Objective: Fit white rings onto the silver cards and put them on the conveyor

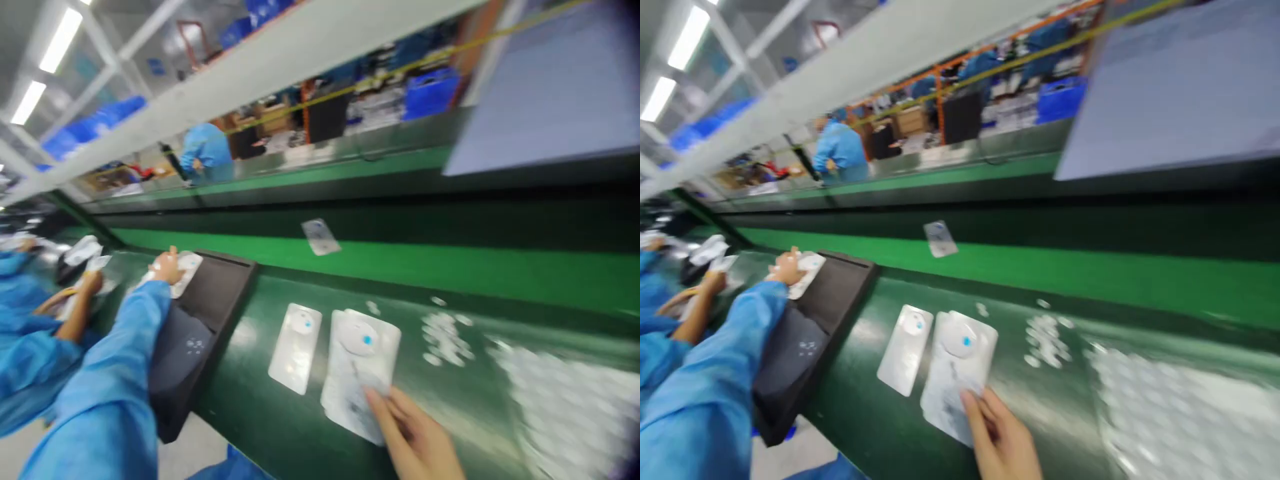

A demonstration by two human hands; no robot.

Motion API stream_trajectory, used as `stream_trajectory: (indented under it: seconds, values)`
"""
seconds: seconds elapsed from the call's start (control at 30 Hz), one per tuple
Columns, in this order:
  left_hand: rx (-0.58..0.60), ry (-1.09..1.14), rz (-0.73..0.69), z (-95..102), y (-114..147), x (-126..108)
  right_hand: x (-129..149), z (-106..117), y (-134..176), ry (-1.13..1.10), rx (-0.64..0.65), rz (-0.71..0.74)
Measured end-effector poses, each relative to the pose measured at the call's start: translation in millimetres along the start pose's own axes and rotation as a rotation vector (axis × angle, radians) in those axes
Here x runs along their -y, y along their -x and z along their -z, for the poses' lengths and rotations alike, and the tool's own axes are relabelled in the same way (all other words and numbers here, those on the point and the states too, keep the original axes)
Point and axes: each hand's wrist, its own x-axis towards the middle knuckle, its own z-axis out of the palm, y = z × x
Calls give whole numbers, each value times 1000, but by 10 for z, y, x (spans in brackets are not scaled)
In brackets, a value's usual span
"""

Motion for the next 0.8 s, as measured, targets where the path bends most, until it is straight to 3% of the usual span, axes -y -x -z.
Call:
stream_trajectory:
  seconds: [0.1, 0.17, 0.2, 0.23, 0.3, 0.33, 0.4, 0.5, 0.6, 0.67, 0.8]
  values:
    - [-89, 125, -173, 82, 280, -406, 243, -60, 10, -79, 92, -3]
    - [-43, 458, -346, 36, 773, -712, 324, -98, 25, -112, 147, -21]
    - [66, 708, -410, -18, 1112, -874, 340, -117, 51, -116, 164, -24]
    - [251, 922, -419, -91, 1480, -1046, 343, -134, 89, -115, 177, -20]
    - [632, 1240, -333, -278, 2183, -1410, 320, -151, 187, -112, 213, -5]
    - [767, 1362, -274, -379, 2467, -1584, 300, -144, 238, -113, 240, 0]
    - [898, 1568, -155, -557, 2850, -1859, 253, -87, 331, -111, 307, -4]
    - [949, 1741, -39, -722, 3054, -2029, 208, 98, 435, -8, 270, -7]
    - [1019, 1755, 25, -822, 3077, -2004, 234, 272, 490, 223, -44, 109]
    - [1070, 1706, 18, -885, 3090, -1961, 278, 303, 481, 341, -169, 265]
    - [971, 1554, -114, -989, 3116, -1921, 311, 193, 352, 446, -71, 517]
